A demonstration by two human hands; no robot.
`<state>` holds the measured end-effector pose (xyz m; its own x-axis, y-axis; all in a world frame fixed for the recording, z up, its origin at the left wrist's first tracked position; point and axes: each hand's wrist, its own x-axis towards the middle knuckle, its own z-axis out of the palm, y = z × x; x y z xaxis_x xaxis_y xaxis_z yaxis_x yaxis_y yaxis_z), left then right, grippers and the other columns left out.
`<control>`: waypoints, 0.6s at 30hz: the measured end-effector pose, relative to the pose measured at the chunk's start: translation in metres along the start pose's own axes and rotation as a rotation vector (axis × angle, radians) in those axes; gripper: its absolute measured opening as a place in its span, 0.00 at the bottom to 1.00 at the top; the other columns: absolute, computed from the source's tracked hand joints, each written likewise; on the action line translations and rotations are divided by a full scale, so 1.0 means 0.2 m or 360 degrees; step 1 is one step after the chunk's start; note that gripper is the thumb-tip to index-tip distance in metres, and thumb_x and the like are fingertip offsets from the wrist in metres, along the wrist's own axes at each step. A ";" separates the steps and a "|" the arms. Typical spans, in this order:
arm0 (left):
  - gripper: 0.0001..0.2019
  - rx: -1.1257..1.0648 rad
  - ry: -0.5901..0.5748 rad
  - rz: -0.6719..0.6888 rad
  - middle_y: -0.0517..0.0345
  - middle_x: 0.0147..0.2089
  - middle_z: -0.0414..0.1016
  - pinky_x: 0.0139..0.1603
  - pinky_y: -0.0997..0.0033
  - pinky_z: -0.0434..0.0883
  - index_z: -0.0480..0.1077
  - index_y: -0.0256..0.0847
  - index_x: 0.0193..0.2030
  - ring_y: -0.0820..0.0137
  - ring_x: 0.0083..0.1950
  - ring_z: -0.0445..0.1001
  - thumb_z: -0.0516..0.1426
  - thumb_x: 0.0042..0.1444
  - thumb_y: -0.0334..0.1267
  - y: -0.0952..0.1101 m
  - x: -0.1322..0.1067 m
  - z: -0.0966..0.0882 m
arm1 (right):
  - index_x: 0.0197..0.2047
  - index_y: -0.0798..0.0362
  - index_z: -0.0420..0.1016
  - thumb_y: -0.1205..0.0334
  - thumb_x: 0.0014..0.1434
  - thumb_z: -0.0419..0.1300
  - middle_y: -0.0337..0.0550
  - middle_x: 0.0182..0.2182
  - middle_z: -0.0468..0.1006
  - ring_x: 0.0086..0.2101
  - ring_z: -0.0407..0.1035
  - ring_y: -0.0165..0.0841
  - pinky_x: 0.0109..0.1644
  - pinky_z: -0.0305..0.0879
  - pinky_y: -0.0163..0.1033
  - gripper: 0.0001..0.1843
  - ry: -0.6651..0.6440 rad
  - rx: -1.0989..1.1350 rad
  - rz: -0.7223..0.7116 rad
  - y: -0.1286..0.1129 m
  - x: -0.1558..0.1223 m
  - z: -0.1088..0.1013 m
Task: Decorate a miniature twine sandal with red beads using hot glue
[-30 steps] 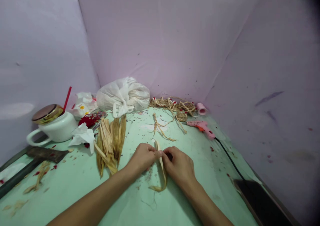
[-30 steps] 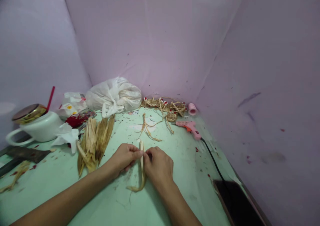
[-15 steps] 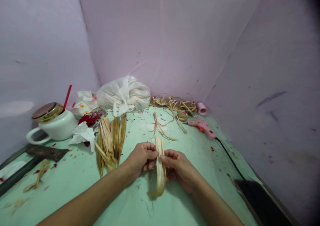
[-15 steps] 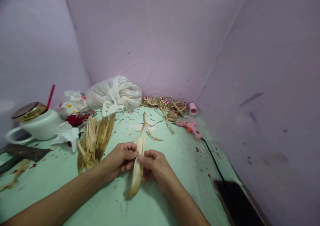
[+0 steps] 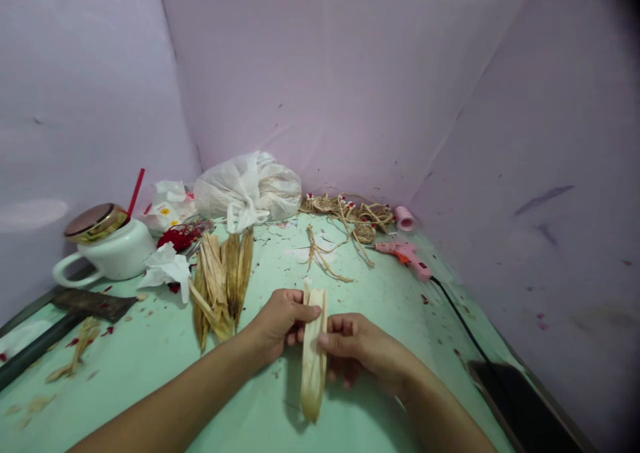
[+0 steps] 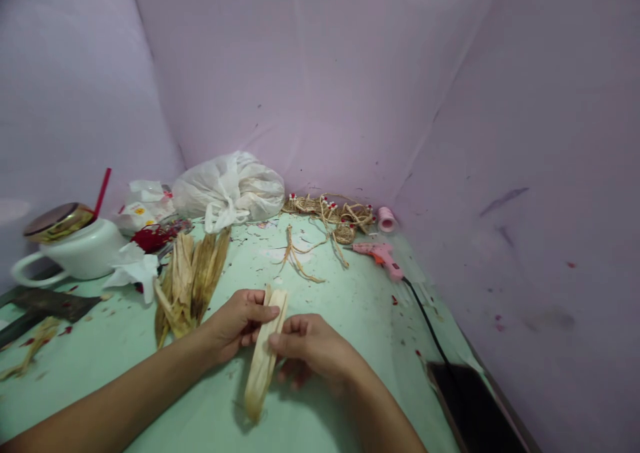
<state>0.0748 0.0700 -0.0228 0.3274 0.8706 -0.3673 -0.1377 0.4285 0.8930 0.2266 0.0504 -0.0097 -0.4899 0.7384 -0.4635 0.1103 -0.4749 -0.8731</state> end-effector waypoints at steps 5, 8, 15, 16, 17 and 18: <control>0.12 0.0189 -0.0039 0.0077 0.60 0.17 0.67 0.09 0.83 0.49 0.69 0.32 0.25 0.83 0.12 0.56 0.61 0.37 0.41 -0.01 -0.03 0.03 | 0.26 0.56 0.66 0.54 0.40 0.66 0.33 0.17 0.67 0.19 0.63 0.24 0.19 0.57 0.28 0.17 0.0523 0.0097 -0.0201 -0.01 0.02 -0.02; 0.14 0.0242 -0.0008 0.0105 0.60 0.17 0.68 0.10 0.82 0.47 0.69 0.32 0.26 0.83 0.11 0.55 0.61 0.37 0.42 0.00 -0.04 0.03 | 0.24 0.56 0.66 0.56 0.36 0.67 0.34 0.16 0.68 0.18 0.62 0.25 0.22 0.59 0.31 0.16 0.0551 0.0164 -0.0221 0.00 0.03 -0.02; 0.13 0.0171 0.0109 0.0154 0.63 0.15 0.65 0.10 0.80 0.43 0.67 0.33 0.25 0.85 0.10 0.50 0.60 0.36 0.41 0.00 -0.02 0.03 | 0.26 0.57 0.69 0.53 0.35 0.67 0.37 0.18 0.70 0.20 0.64 0.27 0.26 0.62 0.34 0.18 0.0535 0.0277 -0.0239 0.00 0.04 -0.02; 0.13 0.0175 0.0131 0.0190 0.64 0.15 0.65 0.10 0.80 0.44 0.66 0.34 0.24 0.84 0.10 0.51 0.60 0.36 0.42 0.00 -0.02 0.03 | 0.26 0.57 0.70 0.52 0.35 0.67 0.37 0.19 0.71 0.20 0.64 0.27 0.26 0.62 0.35 0.19 0.0522 0.0264 -0.0249 0.00 0.04 -0.02; 0.13 0.0186 0.0149 0.0231 0.64 0.15 0.64 0.10 0.80 0.46 0.66 0.34 0.23 0.84 0.11 0.51 0.60 0.35 0.42 -0.01 -0.01 0.03 | 0.27 0.56 0.70 0.50 0.36 0.67 0.38 0.20 0.71 0.22 0.65 0.28 0.26 0.62 0.35 0.20 0.0502 0.0246 -0.0263 0.00 0.04 -0.02; 0.13 0.0201 0.0157 0.0272 0.65 0.14 0.63 0.11 0.80 0.47 0.65 0.34 0.22 0.84 0.11 0.51 0.61 0.35 0.42 -0.01 -0.01 0.04 | 0.28 0.56 0.70 0.49 0.36 0.67 0.39 0.21 0.72 0.23 0.66 0.30 0.26 0.62 0.35 0.21 0.0475 0.0221 -0.0274 0.01 0.04 -0.02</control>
<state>0.0808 0.0651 -0.0218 0.2157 0.9499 -0.2261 -0.0629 0.2446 0.9676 0.2258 0.0572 -0.0147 -0.2150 0.9104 -0.3534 -0.0799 -0.3771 -0.9227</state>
